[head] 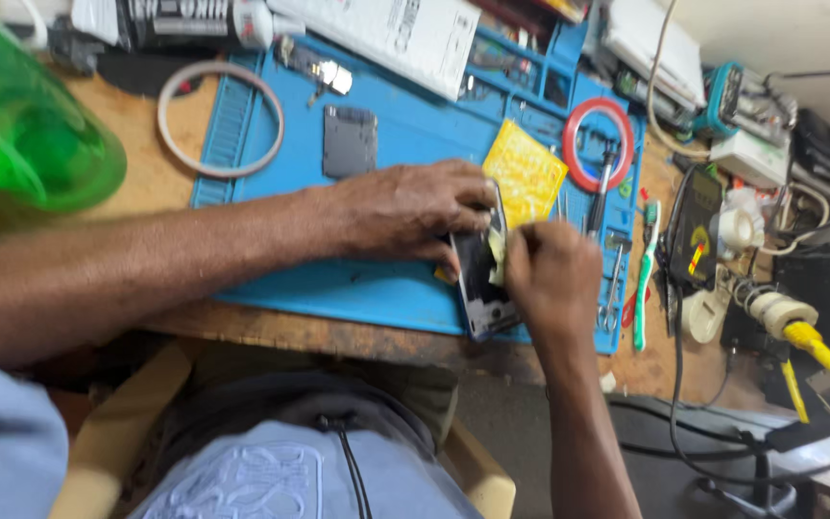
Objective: The person cleans the inside of a disassembled mobile phone with a cloth and then uses tweezers to remove small debris from the phone's interior. The phone remains open on the workbench throughout the clip.
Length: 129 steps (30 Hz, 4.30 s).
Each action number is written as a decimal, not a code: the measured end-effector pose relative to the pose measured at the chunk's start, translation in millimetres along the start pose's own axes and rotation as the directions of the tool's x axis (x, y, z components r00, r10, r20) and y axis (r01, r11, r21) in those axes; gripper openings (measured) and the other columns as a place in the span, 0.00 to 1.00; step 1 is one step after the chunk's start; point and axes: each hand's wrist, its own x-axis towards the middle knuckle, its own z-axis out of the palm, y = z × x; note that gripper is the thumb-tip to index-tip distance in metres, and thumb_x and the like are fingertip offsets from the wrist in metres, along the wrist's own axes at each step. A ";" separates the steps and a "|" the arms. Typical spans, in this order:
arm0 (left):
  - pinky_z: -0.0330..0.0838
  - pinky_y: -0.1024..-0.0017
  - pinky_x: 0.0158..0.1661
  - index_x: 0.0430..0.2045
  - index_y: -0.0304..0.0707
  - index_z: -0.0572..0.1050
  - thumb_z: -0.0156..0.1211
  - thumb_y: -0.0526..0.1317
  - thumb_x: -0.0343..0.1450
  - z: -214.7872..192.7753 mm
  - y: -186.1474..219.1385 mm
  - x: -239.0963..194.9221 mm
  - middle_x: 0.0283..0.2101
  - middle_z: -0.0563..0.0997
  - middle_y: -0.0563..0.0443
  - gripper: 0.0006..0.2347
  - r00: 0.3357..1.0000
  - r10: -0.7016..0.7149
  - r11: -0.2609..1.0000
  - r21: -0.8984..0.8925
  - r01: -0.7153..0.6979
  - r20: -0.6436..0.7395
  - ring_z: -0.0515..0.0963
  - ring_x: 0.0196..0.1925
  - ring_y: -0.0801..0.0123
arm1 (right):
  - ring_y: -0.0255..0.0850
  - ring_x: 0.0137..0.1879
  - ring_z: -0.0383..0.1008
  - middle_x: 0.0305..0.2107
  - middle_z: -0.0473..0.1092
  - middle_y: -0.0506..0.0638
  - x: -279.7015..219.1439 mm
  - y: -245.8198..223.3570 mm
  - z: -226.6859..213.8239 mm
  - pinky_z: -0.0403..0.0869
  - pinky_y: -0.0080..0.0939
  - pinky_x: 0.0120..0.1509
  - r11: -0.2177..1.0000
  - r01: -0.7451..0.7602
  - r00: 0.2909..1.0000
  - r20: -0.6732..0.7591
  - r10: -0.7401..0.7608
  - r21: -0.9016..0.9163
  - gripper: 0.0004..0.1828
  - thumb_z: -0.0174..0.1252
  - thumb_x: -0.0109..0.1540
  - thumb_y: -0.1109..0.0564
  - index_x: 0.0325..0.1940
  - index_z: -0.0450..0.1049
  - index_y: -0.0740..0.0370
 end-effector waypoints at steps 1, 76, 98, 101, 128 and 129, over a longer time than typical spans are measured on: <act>0.73 0.60 0.57 0.39 0.32 0.77 0.73 0.46 0.62 1.9 1.5 -0.5 0.53 0.75 0.44 0.19 0.999 0.022 1.000 0.008 -0.022 -0.026 0.72 0.61 0.51 | 0.57 0.32 0.79 0.27 0.76 0.64 -1.8 0.3 0.2 0.75 0.54 0.39 1.000 0.017 1.000 -0.026 -0.016 0.018 0.06 0.63 0.61 0.61 0.32 0.80 0.68; 0.74 0.57 0.49 0.40 0.36 0.78 0.74 0.42 0.60 -13.9 -0.3 4.5 0.49 0.72 0.41 0.18 1.000 -0.020 0.999 -0.030 0.019 -0.015 0.76 0.53 0.49 | 0.60 0.35 0.78 0.29 0.75 0.67 29.4 -17.2 -2.8 0.75 0.56 0.40 1.000 0.023 0.998 -0.051 -0.022 0.019 0.08 0.63 0.62 0.59 0.32 0.80 0.68; 0.70 0.57 0.60 0.50 0.33 0.76 0.73 0.45 0.61 1.9 0.1 0.7 0.56 0.73 0.40 0.25 0.999 0.032 0.999 0.002 -0.032 -0.024 0.72 0.63 0.47 | 0.37 0.39 0.80 0.37 0.79 0.53 -52.5 32.5 -19.9 0.76 0.34 0.44 0.934 -0.034 0.999 -0.002 0.037 0.355 0.07 0.65 0.61 0.66 0.43 0.82 0.66; 0.69 0.56 0.61 0.49 0.33 0.77 0.73 0.45 0.61 0.8 -3.9 1.5 0.56 0.74 0.42 0.24 0.999 0.040 0.999 0.028 -0.040 -0.028 0.70 0.65 0.47 | 0.38 0.33 0.80 0.32 0.79 0.54 -42.1 18.6 -17.1 0.75 0.37 0.37 0.964 -0.091 0.995 -0.010 0.097 0.248 0.06 0.67 0.61 0.61 0.41 0.82 0.65; 0.72 0.61 0.60 0.44 0.32 0.78 0.72 0.45 0.62 -7.4 0.0 5.5 0.56 0.75 0.45 0.21 0.999 0.036 0.998 0.050 -0.034 -0.029 0.71 0.65 0.52 | 0.54 0.37 0.79 0.33 0.76 0.60 10.4 -4.1 4.9 0.75 0.51 0.41 0.990 0.113 0.979 -0.179 -0.097 0.081 0.06 0.66 0.64 0.60 0.36 0.78 0.66; 0.72 0.61 0.60 0.45 0.31 0.78 0.72 0.44 0.61 -4.2 3.4 3.7 0.56 0.75 0.45 0.21 0.998 0.025 0.999 0.029 -0.024 -0.049 0.71 0.66 0.52 | 0.55 0.38 0.78 0.33 0.76 0.60 6.7 -6.5 2.6 0.74 0.52 0.42 0.991 0.112 0.981 -0.165 -0.098 0.074 0.05 0.65 0.64 0.60 0.37 0.78 0.66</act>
